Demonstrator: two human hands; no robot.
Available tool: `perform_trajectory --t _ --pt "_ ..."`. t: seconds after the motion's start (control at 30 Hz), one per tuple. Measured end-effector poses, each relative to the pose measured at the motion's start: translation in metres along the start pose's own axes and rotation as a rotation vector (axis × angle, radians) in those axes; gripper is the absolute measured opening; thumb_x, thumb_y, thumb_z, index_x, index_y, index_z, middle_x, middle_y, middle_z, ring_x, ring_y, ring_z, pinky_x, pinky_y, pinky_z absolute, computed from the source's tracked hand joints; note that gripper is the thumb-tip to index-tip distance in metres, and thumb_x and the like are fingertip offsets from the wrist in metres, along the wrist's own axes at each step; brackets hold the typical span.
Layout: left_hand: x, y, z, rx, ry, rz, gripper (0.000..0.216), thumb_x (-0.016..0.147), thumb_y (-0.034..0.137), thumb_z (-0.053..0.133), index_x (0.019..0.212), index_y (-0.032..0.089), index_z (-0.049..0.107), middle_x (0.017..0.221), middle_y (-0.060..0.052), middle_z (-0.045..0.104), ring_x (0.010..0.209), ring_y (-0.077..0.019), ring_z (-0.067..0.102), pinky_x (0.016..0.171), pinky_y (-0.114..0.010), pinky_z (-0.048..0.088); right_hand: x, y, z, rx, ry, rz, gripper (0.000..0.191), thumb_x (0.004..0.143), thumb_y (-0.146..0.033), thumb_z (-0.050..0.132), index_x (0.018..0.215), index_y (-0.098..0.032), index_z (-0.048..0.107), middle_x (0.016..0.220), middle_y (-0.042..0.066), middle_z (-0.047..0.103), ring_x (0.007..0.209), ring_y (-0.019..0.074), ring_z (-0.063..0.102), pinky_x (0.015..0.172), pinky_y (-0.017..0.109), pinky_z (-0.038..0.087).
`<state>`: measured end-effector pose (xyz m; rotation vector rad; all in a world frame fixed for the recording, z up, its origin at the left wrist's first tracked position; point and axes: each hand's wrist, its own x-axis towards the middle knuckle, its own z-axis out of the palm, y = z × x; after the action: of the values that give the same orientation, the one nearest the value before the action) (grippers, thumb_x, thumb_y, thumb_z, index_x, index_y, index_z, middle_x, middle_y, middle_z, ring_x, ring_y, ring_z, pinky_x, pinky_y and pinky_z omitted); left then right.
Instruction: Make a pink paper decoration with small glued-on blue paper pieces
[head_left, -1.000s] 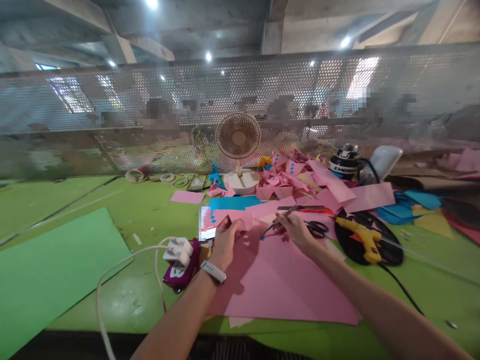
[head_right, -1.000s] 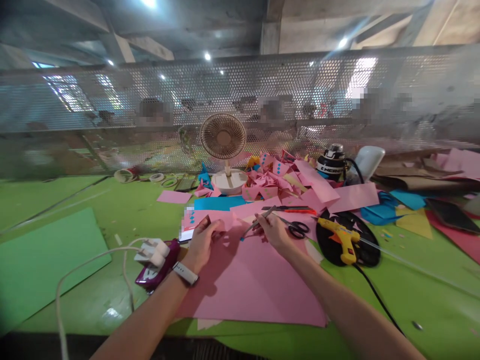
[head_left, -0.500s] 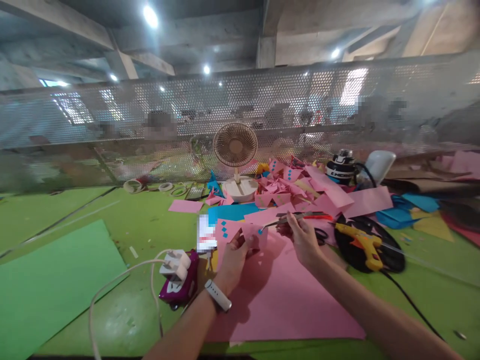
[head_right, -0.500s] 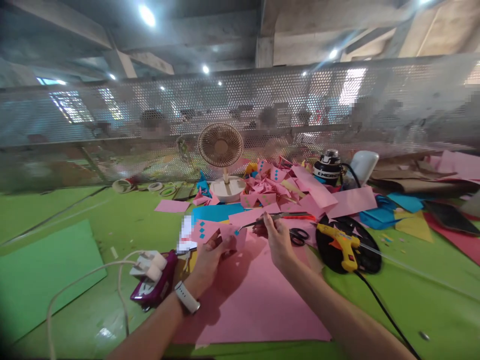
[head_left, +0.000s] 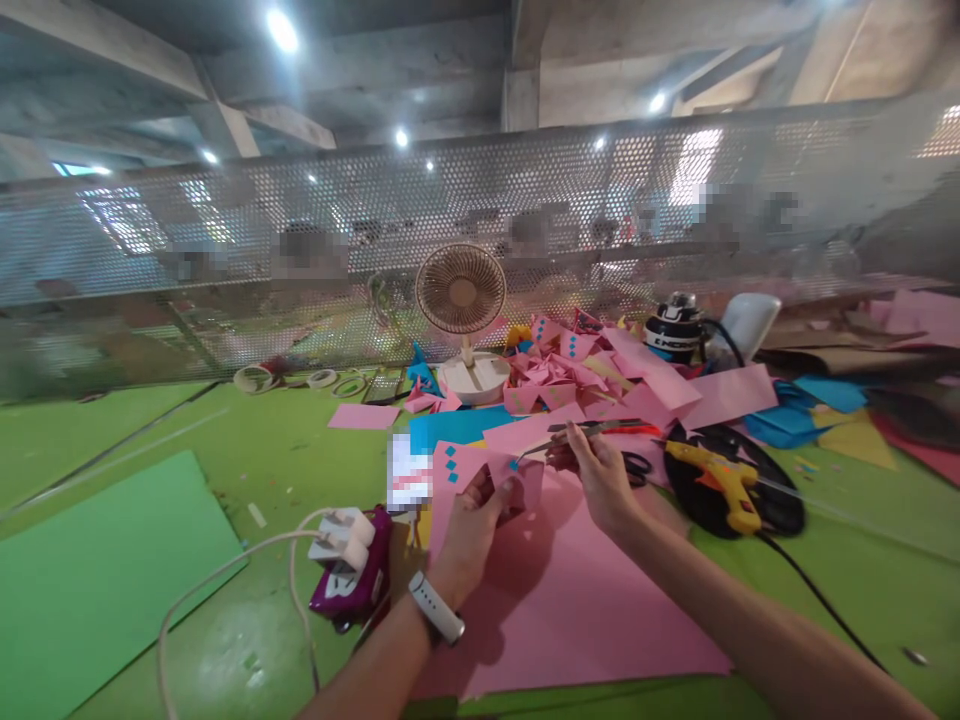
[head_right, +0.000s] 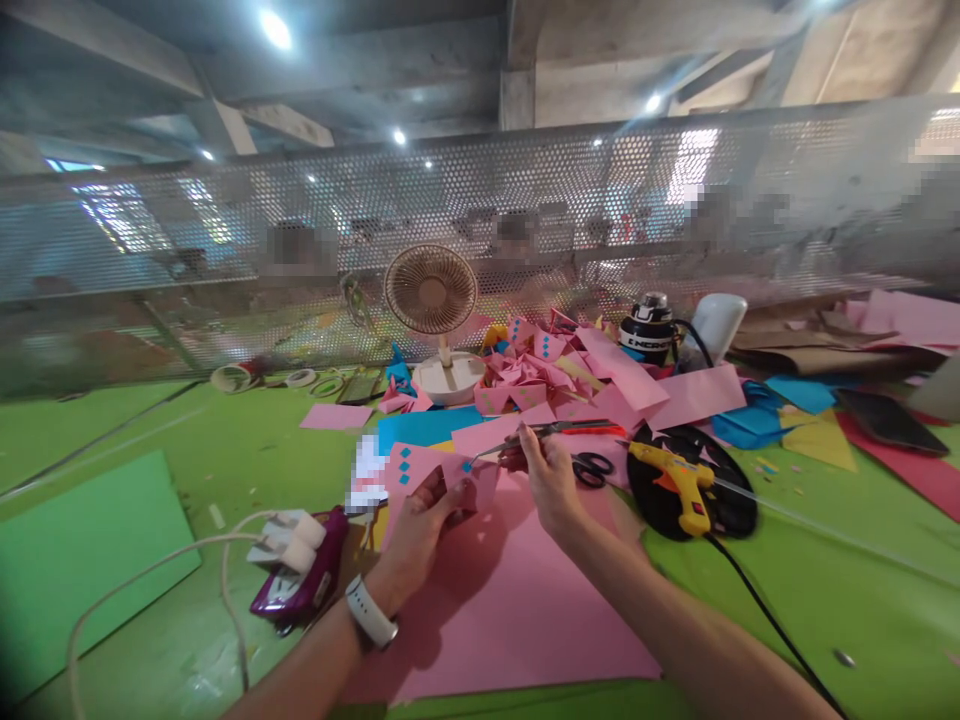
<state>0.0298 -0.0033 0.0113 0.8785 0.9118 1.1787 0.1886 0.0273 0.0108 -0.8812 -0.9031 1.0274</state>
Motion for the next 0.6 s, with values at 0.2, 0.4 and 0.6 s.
perform_trajectory --t 0.2,0.4,0.6 --pt "0.0 0.0002 -0.0002 0.005 -0.044 -0.002 0.038 0.066 0.031 0.073 0.1 0.019 0.063 0.088 -0.004 0.067 0.076 -0.016 0.062 0.073 -0.03 0.051 0.0022 0.0012 -0.0021 -0.033 -0.01 -0.019 0.042 0.072 -0.055 0.06 0.076 -0.014 0.063 0.061 0.004 0.065 0.052 0.0149 0.06 0.051 0.026 0.049" --pt "-0.0008 0.0006 0.0001 0.007 -0.063 -0.005 0.04 0.067 0.031 0.072 0.104 0.019 0.062 0.092 -0.005 0.067 0.077 -0.0164 0.062 0.075 -0.031 0.05 0.0028 0.0031 -0.0044 -0.058 -0.049 -0.04 0.043 0.075 -0.057 0.057 0.078 -0.014 0.064 0.064 0.005 0.066 0.054 0.0151 0.061 0.051 0.025 0.05" --pt "-0.0031 0.0015 0.0014 0.021 -0.074 0.01 0.036 0.07 0.031 0.07 0.103 0.019 0.062 0.088 -0.004 0.067 0.074 -0.0149 0.061 0.073 -0.03 0.05 0.0016 0.0009 -0.0047 -0.063 -0.036 -0.047 0.038 0.077 -0.052 0.058 0.078 -0.015 0.062 0.063 0.003 0.066 0.052 0.0143 0.061 0.05 0.025 0.05"
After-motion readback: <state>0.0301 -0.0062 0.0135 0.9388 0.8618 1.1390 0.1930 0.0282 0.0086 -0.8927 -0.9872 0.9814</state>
